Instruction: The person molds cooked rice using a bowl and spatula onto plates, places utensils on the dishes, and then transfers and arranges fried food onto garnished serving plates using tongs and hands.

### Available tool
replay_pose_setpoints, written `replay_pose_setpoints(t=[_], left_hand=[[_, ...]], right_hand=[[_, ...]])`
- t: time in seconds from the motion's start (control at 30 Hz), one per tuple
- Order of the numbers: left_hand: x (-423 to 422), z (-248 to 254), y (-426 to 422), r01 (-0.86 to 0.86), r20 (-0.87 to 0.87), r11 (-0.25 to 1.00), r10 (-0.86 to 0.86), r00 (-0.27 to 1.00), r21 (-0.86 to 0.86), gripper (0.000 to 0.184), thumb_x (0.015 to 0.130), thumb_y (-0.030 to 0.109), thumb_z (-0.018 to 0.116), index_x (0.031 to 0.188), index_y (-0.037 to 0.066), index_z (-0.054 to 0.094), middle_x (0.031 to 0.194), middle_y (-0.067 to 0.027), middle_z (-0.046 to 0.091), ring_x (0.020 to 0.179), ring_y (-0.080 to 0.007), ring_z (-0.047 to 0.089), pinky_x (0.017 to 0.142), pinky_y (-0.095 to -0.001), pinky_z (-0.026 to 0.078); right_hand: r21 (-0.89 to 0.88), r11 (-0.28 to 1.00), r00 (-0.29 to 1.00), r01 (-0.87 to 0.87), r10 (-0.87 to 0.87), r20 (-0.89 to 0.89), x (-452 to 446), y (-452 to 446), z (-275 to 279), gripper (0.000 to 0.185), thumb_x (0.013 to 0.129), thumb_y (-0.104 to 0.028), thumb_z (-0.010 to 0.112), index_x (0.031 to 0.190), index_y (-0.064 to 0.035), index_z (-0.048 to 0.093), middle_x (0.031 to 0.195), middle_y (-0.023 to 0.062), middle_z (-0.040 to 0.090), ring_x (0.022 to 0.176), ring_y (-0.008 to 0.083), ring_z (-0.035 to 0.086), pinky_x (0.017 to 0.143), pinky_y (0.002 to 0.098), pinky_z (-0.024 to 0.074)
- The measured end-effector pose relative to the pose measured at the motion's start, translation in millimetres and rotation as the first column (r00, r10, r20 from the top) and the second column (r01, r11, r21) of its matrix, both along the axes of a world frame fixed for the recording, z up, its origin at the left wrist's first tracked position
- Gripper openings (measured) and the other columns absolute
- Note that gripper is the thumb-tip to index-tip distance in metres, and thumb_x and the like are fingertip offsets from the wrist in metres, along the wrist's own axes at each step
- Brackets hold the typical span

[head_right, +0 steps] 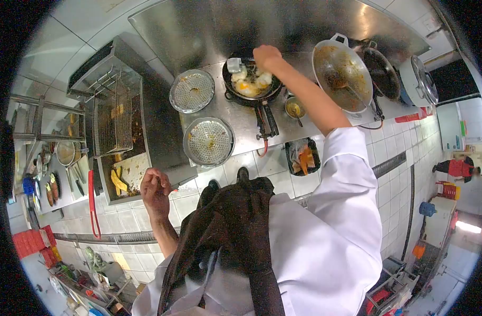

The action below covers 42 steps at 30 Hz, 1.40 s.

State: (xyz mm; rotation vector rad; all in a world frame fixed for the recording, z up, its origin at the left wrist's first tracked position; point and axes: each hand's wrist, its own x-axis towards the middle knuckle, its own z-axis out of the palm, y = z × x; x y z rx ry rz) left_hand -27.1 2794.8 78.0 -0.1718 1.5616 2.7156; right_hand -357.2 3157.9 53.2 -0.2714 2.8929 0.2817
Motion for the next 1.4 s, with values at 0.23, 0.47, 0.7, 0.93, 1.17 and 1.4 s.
replay_pose_setpoints(t=[0.23, 0.47, 0.7, 0.93, 1.17, 1.4], left_hand=[[4.3, 0.3, 9.1, -0.035, 0.007, 0.999, 0.035, 0.999, -0.024, 0.017, 0.09, 0.02, 0.058, 0.096, 0.004, 0.056, 0.074, -0.0007, 0.048, 0.061, -0.0061, 0.039, 0.049, -0.0201, 0.027], [10.1, -5.4, 11.0, -0.064, 0.024, 0.998, 0.065, 0.998, -0.011, 0.017, 0.091, 0.021, 0.059, 0.096, 0.005, 0.056, 0.074, -0.0001, 0.048, 0.06, -0.0055, 0.038, 0.049, -0.0197, 0.025], [3.0, -3.1, 26.9, -0.03, 0.054, 0.998, 0.033, 0.998, -0.051, 0.021, 0.092, 0.025, 0.06, 0.095, 0.005, 0.056, 0.073, -0.0003, 0.047, 0.057, -0.0063, 0.038, 0.048, -0.02, 0.029], [0.0, -7.4, 29.6, 0.045, 0.077, 0.997, -0.04, 0.996, -0.066, 0.022, 0.091, 0.026, 0.06, 0.096, 0.005, 0.055, 0.073, -0.0007, 0.047, 0.057, -0.0072, 0.039, 0.048, -0.0209, 0.029], [-9.1, -1.9, 24.2, 0.063, 0.064, 0.998, -0.063, 0.996, -0.003, 0.014, 0.089, 0.017, 0.057, 0.096, 0.004, 0.056, 0.075, -0.0007, 0.049, 0.06, -0.0064, 0.037, 0.05, -0.0203, 0.027], [-11.5, -6.7, 27.1, -0.005, 0.07, 0.999, 0.008, 0.998, -0.045, 0.015, 0.089, 0.018, 0.058, 0.096, 0.006, 0.057, 0.075, -0.0002, 0.049, 0.062, -0.0062, 0.038, 0.051, -0.0204, 0.027]], right_hand=[[-0.065, 0.998, 0.998, -0.007, 0.002, -0.069, 11.9, 1.0, -30.7, 0.021, 0.08, -0.009, 0.058, 0.095, -0.0019, 0.071, 0.095, 0.0188, 0.069, 0.091, 0.0346, 0.068, 0.078, 0.0418, 0.0554], [-0.139, 0.99, 0.955, 0.008, -0.049, -0.293, 26.1, 59.4, -47.1, 0.033, 0.074, -0.003, 0.058, 0.105, -0.004, 0.068, 0.101, 0.0244, 0.063, 0.089, 0.0383, 0.065, 0.078, 0.0441, 0.0542], [-0.332, 0.943, 0.961, -0.029, -0.065, -0.268, 40.4, 71.3, -110.1, 0.051, 0.072, 0.003, 0.057, 0.119, -0.0164, 0.064, 0.109, 0.0278, 0.055, 0.09, 0.039, 0.064, 0.08, 0.045, 0.0534], [-0.248, 0.967, 0.952, 0.063, -0.133, -0.276, 67.7, 91.6, -129.7, 0.045, 0.079, 0.001, 0.054, 0.12, -0.0139, 0.063, 0.105, 0.0255, 0.058, 0.089, 0.039, 0.065, 0.077, 0.0445, 0.0554], [0.028, 1.0, 0.943, -0.012, 0.021, -0.332, 41.6, 117.7, -61.8, 0.017, 0.084, -0.01, 0.054, 0.092, -0.0057, 0.068, 0.094, 0.0186, 0.066, 0.082, 0.0342, 0.068, 0.069, 0.0435, 0.0561], [0.245, 0.921, 0.913, -0.302, 0.354, -0.204, -11.6, 101.0, 22.3, 0.017, 0.082, -0.012, 0.055, 0.082, -0.006, 0.071, 0.087, 0.0144, 0.069, 0.082, 0.0315, 0.069, 0.07, 0.0422, 0.0561]])
